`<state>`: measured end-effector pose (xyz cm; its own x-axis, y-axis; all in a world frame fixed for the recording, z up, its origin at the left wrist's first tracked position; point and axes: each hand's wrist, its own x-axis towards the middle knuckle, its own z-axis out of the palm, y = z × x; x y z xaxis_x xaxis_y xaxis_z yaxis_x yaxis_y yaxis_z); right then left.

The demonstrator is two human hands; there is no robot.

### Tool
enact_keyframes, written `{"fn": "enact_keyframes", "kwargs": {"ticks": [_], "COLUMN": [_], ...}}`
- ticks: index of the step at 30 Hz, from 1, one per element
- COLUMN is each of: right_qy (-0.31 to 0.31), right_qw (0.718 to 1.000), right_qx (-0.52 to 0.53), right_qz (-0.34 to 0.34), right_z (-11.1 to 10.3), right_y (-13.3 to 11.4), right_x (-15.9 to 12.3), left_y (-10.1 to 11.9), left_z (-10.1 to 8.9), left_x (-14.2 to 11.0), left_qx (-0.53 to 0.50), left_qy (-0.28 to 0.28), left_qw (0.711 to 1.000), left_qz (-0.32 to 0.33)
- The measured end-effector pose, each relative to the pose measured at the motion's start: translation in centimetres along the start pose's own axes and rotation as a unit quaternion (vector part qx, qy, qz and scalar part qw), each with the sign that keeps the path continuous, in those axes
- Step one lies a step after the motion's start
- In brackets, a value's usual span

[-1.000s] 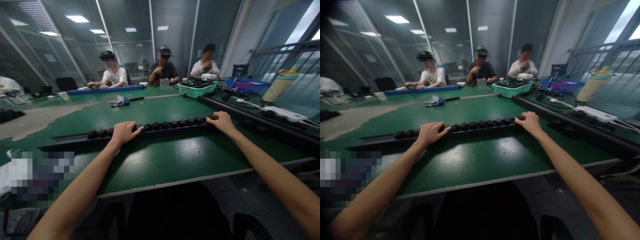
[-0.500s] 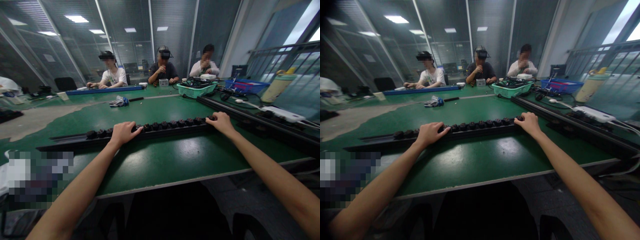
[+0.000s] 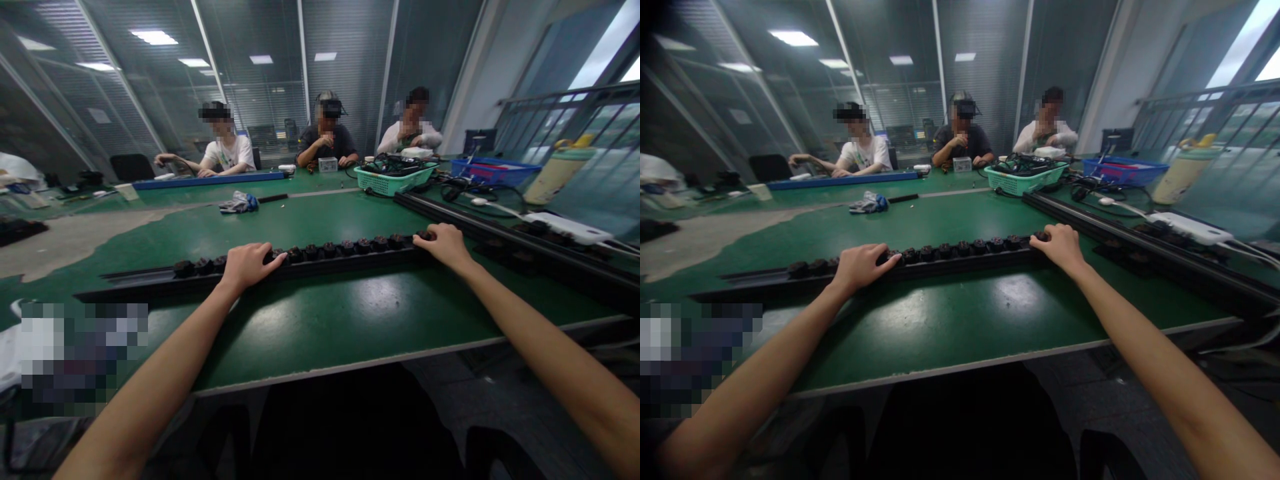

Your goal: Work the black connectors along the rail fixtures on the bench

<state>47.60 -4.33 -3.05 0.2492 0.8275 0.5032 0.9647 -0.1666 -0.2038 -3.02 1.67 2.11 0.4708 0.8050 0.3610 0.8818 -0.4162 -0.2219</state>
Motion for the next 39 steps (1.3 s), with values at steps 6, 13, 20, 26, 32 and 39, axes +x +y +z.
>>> {"fn": "enact_keyframes", "kwargs": {"ticks": [6, 13, 20, 26, 32, 39], "right_qy": [0.004, -0.002, 0.003, -0.002, -0.004, 0.003], "right_qw": [1.0, 1.0, 1.0, 1.0, 1.0, 1.0], "right_qx": [0.003, -0.005, 0.007, 0.021, 0.005, -0.029], "right_qz": [0.002, 0.01, 0.007, 0.004, 0.006, 0.002], "right_z": [-0.19, -0.35, -0.21, -0.13, -0.2, -0.24], "right_y": [-0.1, -0.04, -0.04, 0.35, 0.59, 0.27], "right_x": [-0.21, -0.12, -0.13, 0.07, 0.17, -0.04], "left_y": [0.08, 0.01, 0.02, 0.09, 0.15, 0.14], "left_z": [-0.11, 0.05, -0.05, -0.15, -0.19, -0.16], "left_x": [-0.02, 0.05, 0.05, 0.04, 0.02, 0.06], "left_qx": [-0.005, -0.01, -0.01, -0.014, -0.007, 0.006], "left_qy": [-0.002, -0.001, -0.003, -0.008, -0.007, -0.006], "left_qw": [1.0, 1.0, 1.0, 1.0, 1.0, 1.0], "left_qz": [-0.001, 0.002, 0.001, -0.002, -0.003, 0.001]}}
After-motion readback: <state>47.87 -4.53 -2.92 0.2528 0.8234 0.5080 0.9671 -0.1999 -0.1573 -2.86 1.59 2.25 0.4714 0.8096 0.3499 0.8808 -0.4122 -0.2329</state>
